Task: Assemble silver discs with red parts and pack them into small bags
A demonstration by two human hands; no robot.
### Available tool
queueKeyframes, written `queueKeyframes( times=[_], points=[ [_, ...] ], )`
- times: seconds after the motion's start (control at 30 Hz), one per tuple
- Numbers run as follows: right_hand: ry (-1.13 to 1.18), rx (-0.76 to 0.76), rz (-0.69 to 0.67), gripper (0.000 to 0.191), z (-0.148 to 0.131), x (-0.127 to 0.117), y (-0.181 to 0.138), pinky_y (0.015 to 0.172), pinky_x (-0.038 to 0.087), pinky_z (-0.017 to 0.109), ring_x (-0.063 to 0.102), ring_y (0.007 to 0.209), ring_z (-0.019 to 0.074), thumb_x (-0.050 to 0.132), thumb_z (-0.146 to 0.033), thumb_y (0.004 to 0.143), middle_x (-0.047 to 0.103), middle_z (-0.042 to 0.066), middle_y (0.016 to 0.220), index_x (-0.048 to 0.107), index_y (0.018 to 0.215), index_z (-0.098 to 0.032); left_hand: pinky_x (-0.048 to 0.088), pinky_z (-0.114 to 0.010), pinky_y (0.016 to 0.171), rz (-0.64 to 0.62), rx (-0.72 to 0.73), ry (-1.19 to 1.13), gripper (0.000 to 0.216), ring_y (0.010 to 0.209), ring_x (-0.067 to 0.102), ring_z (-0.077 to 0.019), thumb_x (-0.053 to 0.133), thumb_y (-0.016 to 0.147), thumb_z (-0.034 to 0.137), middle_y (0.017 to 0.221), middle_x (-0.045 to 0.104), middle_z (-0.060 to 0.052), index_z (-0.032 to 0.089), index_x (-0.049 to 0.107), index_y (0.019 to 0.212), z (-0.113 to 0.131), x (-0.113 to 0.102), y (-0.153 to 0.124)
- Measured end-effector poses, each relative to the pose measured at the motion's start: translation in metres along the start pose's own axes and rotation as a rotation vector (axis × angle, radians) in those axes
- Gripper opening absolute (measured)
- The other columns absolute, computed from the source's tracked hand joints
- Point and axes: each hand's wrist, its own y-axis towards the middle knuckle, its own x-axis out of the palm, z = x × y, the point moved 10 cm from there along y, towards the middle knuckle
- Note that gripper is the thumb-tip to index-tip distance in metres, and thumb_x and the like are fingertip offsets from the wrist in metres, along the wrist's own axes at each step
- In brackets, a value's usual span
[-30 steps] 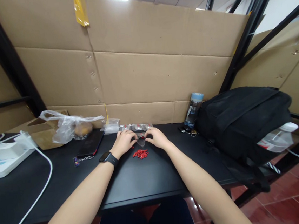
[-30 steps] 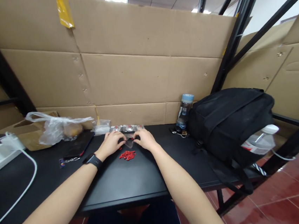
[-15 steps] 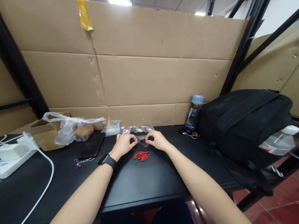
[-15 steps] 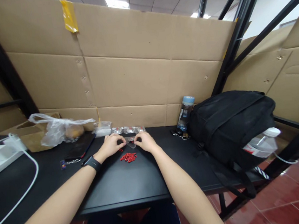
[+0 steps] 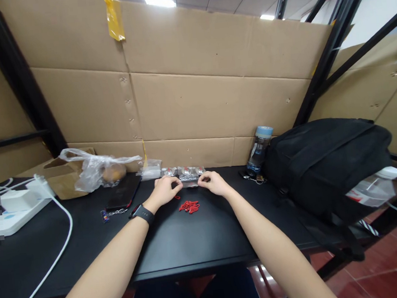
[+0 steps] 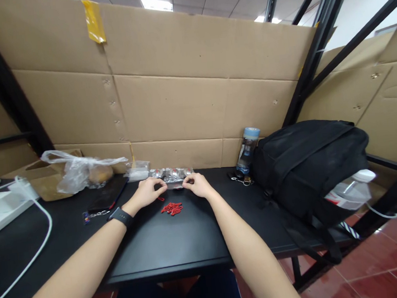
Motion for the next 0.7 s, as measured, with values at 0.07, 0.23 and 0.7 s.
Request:
queueKeyframes(
  times=[0.07, 0.23, 0.7],
  points=[
    [-0.018, 0.052, 0.003, 0.009, 0.003, -0.001, 0.0, 0.084, 0.046, 0.031, 0.063, 0.086, 0.0178, 0.067, -0.024, 0.084, 0.071, 0.004, 0.092, 0.073, 0.083, -0.019, 0.046, -0.037, 0.091, -0.01, -0.025, -0.033, 0.025, 0.098, 0.068, -0.0253, 0.057, 0.089, 0.042, 0.1, 0.078, -0.003, 0.025, 0.076, 0.09, -0.002, 0.002, 0.0],
    [-0.139, 0.196, 0.011, 0.012, 0.006, -0.004, -0.006, 0.098, 0.036, 0.047, 0.056, 0.111, 0.0246, 0.061, -0.029, 0.088, 0.066, 0.004, 0.113, 0.072, 0.087, -0.023, 0.048, -0.032, 0.082, -0.047, -0.087, -0.183, 0.029, 0.092, 0.07, -0.023, 0.056, 0.089, 0.047, 0.099, 0.078, -0.002, 0.025, 0.075, 0.093, -0.009, 0.01, 0.0],
    [-0.462, 0.252, 0.063, 0.018, 0.007, 0.012, -0.008, 0.09, 0.032, 0.048, 0.045, 0.11, 0.0293, 0.056, -0.025, 0.089, 0.056, 0.011, 0.114, 0.071, 0.081, -0.02, 0.035, -0.043, 0.093, -0.045, -0.081, -0.054, 0.023, 0.101, 0.066, -0.0255, 0.055, 0.088, 0.029, 0.087, 0.078, -0.001, 0.032, 0.069, 0.107, 0.002, 0.019, -0.003]
  ],
)
